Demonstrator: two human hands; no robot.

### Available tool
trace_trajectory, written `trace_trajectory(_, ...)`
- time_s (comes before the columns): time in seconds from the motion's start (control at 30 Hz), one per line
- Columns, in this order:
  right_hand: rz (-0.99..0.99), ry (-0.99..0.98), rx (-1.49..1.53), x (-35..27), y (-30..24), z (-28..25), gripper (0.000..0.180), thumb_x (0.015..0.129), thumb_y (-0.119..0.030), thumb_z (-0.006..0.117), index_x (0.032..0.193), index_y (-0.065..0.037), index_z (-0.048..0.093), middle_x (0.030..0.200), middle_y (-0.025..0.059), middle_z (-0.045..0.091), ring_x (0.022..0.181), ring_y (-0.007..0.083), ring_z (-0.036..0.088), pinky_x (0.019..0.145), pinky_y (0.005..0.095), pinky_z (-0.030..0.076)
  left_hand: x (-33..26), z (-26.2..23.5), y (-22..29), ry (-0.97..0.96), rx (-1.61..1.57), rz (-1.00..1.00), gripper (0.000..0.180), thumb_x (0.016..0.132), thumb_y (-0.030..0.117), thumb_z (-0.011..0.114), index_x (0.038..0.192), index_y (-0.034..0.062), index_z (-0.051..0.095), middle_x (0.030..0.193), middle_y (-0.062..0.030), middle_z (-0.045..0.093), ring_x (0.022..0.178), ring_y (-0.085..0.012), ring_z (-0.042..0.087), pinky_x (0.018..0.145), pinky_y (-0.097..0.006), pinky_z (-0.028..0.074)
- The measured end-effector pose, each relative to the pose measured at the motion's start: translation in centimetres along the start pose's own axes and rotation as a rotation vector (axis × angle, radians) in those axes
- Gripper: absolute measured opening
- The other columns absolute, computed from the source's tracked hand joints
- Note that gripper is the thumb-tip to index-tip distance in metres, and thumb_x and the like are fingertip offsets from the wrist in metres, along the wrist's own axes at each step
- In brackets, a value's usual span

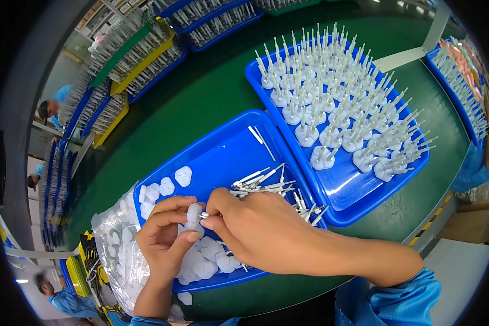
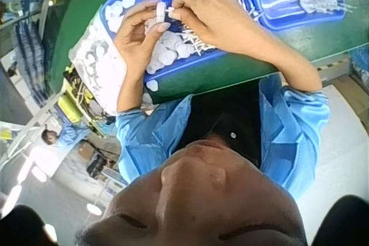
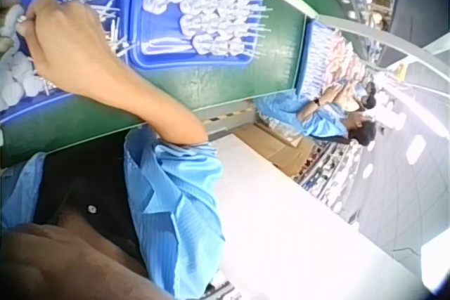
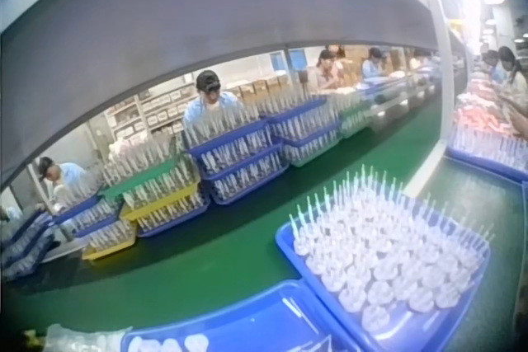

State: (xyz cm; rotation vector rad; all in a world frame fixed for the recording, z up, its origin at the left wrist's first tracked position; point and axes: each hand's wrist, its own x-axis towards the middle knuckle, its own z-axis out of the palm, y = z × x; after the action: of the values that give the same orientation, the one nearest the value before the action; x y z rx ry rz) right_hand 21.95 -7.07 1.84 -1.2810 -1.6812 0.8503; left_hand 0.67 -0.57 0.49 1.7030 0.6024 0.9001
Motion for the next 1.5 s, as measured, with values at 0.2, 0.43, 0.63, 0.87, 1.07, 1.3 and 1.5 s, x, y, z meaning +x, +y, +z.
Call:
trace_trajectory(0.2, 0.009, -0.060, -0.022, -0.1, -0.4, -0.4, 0.018, 0.097, -0.015, 0.061, 0.096, 0.001, 0.054, 0.058, 0.0192, 0.060, 0.051, 0.0384, 0.062, 0.047, 0.0475, 0.045, 0.0, 0.0, -0.1, -0.021, -0.172, 0.010, 0.031, 0.078, -0.014, 0.072, 0.108, -0.0058, 0.068, 0.124, -0.0219, 0.062, 0.114, -0.0316, 0.063, 0.100, -0.044, 0.052)
trace_trajectory(0.43, -0.024, 0.017, 0.059, -0.3, -0.2, 0.5, 0.015, 0.097, -0.014, 0.060, 0.094, 0.000, 0.054, 0.059, 0.0192, 0.060, 0.053, 0.0359, 0.063, 0.046, 0.0456, 0.044, 0.1, -0.6, -0.5, -0.058, -0.408, -0.093, 0.026, 0.081, -0.014, 0.069, 0.106, -0.0088, 0.070, 0.112, -0.0242, 0.069, 0.110, -0.0318, 0.064, 0.098, -0.045, 0.049)
trace_trajectory(0.63, -0.137, 0.114, -0.302, -0.7, -0.3, 1.3, 0.015, 0.096, -0.011, 0.061, 0.092, 0.001, 0.054, 0.058, 0.0169, 0.060, 0.051, 0.0317, 0.063, 0.044, 0.0426, 0.044, -0.1, -0.1, -0.3, -0.027, -0.247, -0.068, 0.029, 0.079, -0.015, 0.071, 0.107, -0.0088, 0.071, 0.105, -0.0217, 0.072, 0.109, -0.0324, 0.066, 0.100, -0.047, 0.048)
trace_trajectory(0.87, -0.148, 0.139, -0.203, -0.2, 0.1, 1.8, 0.014, 0.092, -0.009, 0.064, 0.092, 0.001, 0.054, 0.062, 0.0139, 0.057, 0.054, 0.0319, 0.058, 0.050, 0.0429, 0.044, -0.1, -0.2, -0.5, -0.006, -0.125, 0.030, 0.034, 0.077, -0.011, 0.077, 0.110, -0.0079, 0.070, 0.111, -0.0236, 0.070, 0.110, -0.0321, 0.066, 0.098, -0.044, 0.050)
trace_trajectory(1.07, -0.316, 0.189, -0.185, 0.7, 0.5, 1.1, 0.011, 0.085, -0.004, 0.068, 0.092, -0.002, 0.060, 0.087, 0.0118, 0.058, 0.073, 0.0302, 0.055, 0.065, 0.0407, 0.047, 0.4, 0.3, 0.0, 0.046, 0.150, 0.256, 0.036, 0.076, -0.007, 0.080, 0.111, -0.0061, 0.067, 0.128, -0.0274, 0.061, 0.110, -0.0349, 0.068, 0.095, -0.043, 0.056)
trace_trajectory(1.3, -0.291, 0.188, -0.142, 0.4, 0.6, 1.2, 0.011, 0.084, -0.002, 0.069, 0.092, -0.001, 0.061, 0.090, 0.0117, 0.058, 0.078, 0.0310, 0.058, 0.067, 0.0395, 0.049, 0.4, 0.1, -0.4, 0.017, 0.194, 0.350, 0.037, 0.075, -0.007, 0.080, 0.110, -0.0055, 0.068, 0.130, -0.0288, 0.059, 0.110, -0.0366, 0.067, 0.093, -0.044, 0.056)
trace_trajectory(1.5, -0.254, 0.181, -0.070, 0.0, 0.4, 1.4, 0.012, 0.083, 0.000, 0.068, 0.093, 0.000, 0.061, 0.090, 0.0124, 0.057, 0.077, 0.0329, 0.061, 0.066, 0.0404, 0.051, 0.6, -0.4, 0.3, -0.089, 0.468, 0.467, 0.036, 0.074, -0.005, 0.079, 0.108, -0.0016, 0.069, 0.128, -0.0286, 0.061, 0.105, -0.0355, 0.066, 0.082, -0.042, 0.050)
